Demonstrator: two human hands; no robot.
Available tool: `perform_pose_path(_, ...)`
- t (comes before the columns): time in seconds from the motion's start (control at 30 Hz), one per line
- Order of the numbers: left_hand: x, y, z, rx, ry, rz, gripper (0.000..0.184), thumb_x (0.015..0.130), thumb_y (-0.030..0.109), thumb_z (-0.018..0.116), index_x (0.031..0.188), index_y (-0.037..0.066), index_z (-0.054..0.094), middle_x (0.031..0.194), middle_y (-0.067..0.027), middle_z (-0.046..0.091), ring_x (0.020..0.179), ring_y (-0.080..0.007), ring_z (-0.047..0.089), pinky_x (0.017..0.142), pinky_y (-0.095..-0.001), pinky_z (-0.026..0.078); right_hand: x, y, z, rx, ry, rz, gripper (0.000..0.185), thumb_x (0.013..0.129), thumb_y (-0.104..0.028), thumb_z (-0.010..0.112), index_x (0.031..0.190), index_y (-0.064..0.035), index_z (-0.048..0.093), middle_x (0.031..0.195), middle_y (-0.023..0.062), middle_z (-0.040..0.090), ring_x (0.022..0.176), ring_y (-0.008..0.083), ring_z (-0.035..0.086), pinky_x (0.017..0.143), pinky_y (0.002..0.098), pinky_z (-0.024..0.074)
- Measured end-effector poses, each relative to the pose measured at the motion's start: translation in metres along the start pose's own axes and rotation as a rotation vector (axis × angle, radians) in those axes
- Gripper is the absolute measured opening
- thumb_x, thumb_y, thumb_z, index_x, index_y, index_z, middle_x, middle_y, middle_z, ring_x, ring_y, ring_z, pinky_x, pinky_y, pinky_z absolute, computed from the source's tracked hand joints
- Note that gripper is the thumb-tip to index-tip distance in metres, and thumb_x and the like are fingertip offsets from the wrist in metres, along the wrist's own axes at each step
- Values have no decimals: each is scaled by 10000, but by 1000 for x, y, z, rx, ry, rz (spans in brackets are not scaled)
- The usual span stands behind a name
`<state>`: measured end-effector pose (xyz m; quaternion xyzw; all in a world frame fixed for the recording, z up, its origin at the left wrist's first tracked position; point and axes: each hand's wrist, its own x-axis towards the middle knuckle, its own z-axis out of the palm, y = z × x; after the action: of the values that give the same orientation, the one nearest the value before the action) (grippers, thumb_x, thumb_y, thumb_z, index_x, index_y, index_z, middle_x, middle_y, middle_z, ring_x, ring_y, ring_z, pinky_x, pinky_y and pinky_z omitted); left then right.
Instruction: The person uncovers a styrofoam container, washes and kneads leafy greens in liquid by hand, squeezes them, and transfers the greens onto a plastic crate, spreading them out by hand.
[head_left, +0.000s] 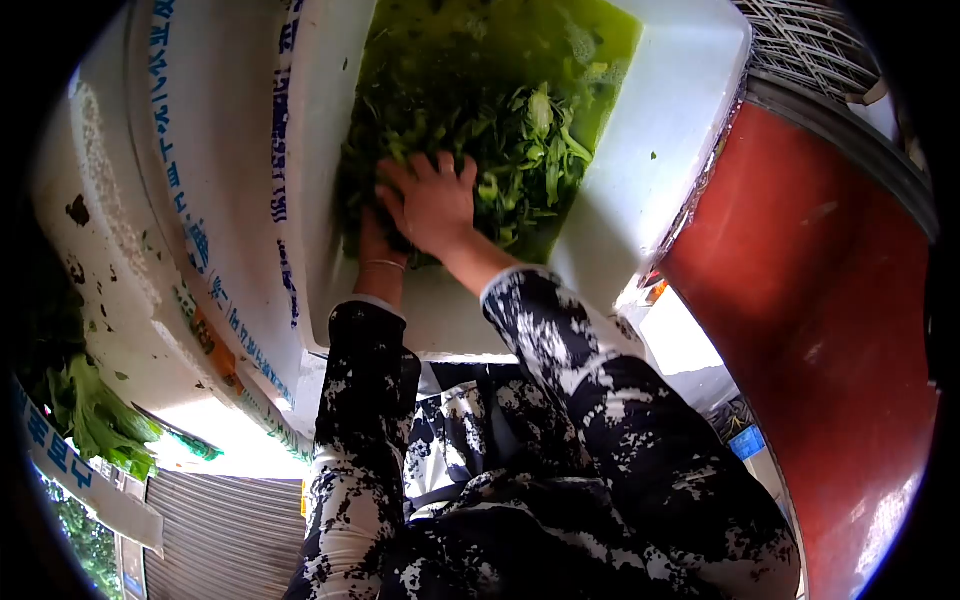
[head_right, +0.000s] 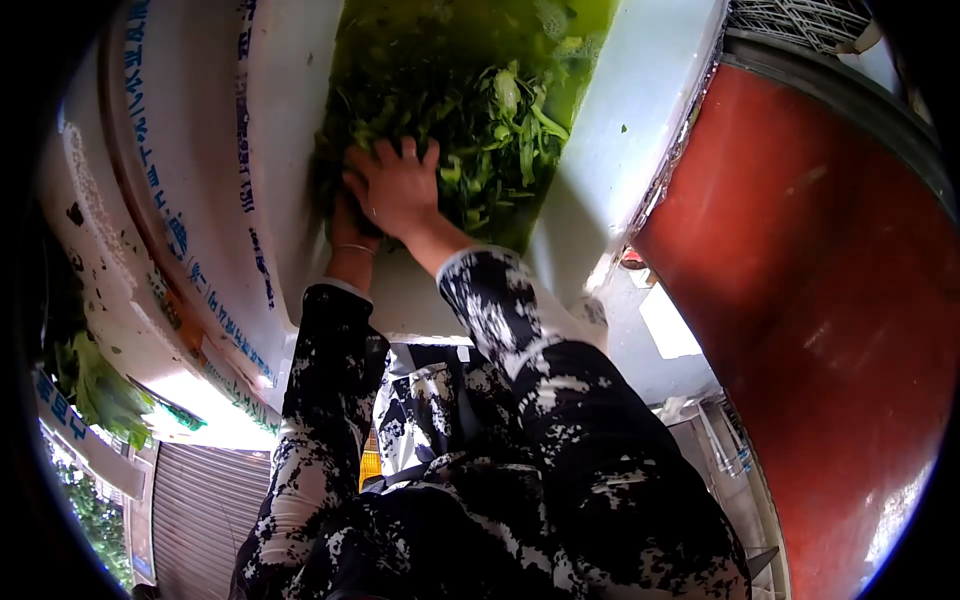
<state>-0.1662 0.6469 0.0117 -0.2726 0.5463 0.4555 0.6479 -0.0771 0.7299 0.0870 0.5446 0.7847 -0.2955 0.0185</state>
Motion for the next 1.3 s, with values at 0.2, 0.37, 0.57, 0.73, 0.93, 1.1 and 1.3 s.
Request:
perform_pose_path(0.2, 7, -16, 22, 24, 42, 317, 510, 857, 213, 589, 1303, 27, 426, 1281, -84, 493, 1160, -234, 476, 983, -354, 352, 93, 26, -17, -30, -106, 299, 414, 938, -421, 334, 1064, -133, 603, 1095, 161, 600, 1035, 324, 555, 912, 521, 350)
perform_pose_path(0.37, 10, 0, 29, 825, 341, 579, 497, 876, 220, 547, 1315, 36, 403, 1281, -95, 496, 1160, -239, 469, 969, -363, 373, 120, 80, -56, 338, 113, 422, 677, 848, -619, 382, 1292, -111, 441, 1158, 232, 549, 1133, 372, 489, 969, 461, 358)
perform_pose_path(0.57, 18, 6, 8, 597, 237, 350, 511, 903, 331, 467, 1354, 108, 375, 1348, -90, 437, 1201, -269, 444, 966, -423, 373, 66, 165, -57, 56, 149, 578, 696, 842, -666, 305, 1375, -222, 362, 1415, 208, 292, 1311, 350, 284, 1069, 543, 126)
perform_pose_path(0.73, -17, 17, 38, 239, 115, -109, 659, 853, 561, 431, 1391, 195, 324, 1411, -80, 353, 1274, -328, 342, 996, -593, 234, 30, 160, 5, 470, 37, 425, 580, 884, -544, 359, 1364, -220, 386, 1470, 173, 199, 1378, 308, 124, 1089, 509, 110)
perform_pose_path(0.93, -30, -5, 40, -16, -70, -272, 815, 764, 756, 354, 1376, 219, 357, 1428, -79, 325, 1313, -338, 275, 1003, -659, 136, -36, 94, 1, 102, 184, -135, 365, 865, -389, 521, 1204, -255, 529, 1377, 94, 416, 1199, 367, 439, 907, 417, 438)
perform_pose_path(1.1, 11, -27, 8, -124, -377, -22, 578, 912, 534, 352, 1356, 165, 367, 1381, -65, 385, 1267, -269, 359, 1034, -463, 314, -45, -1, -27, 203, -55, 242, 539, 863, -585, 398, 1278, -257, 499, 1467, 155, 182, 1341, 457, 65, 1011, 642, 127)
perform_pose_path(1.3, -20, -6, 43, 84, 252, -315, 591, 925, 549, 280, 1393, 188, 306, 1429, -68, 313, 1303, -346, 289, 999, -644, 180, 42, 30, 11, 86, 188, 353, 454, 911, -480, 374, 1256, -209, 493, 1315, 241, 343, 1231, 462, 281, 928, 593, 236)
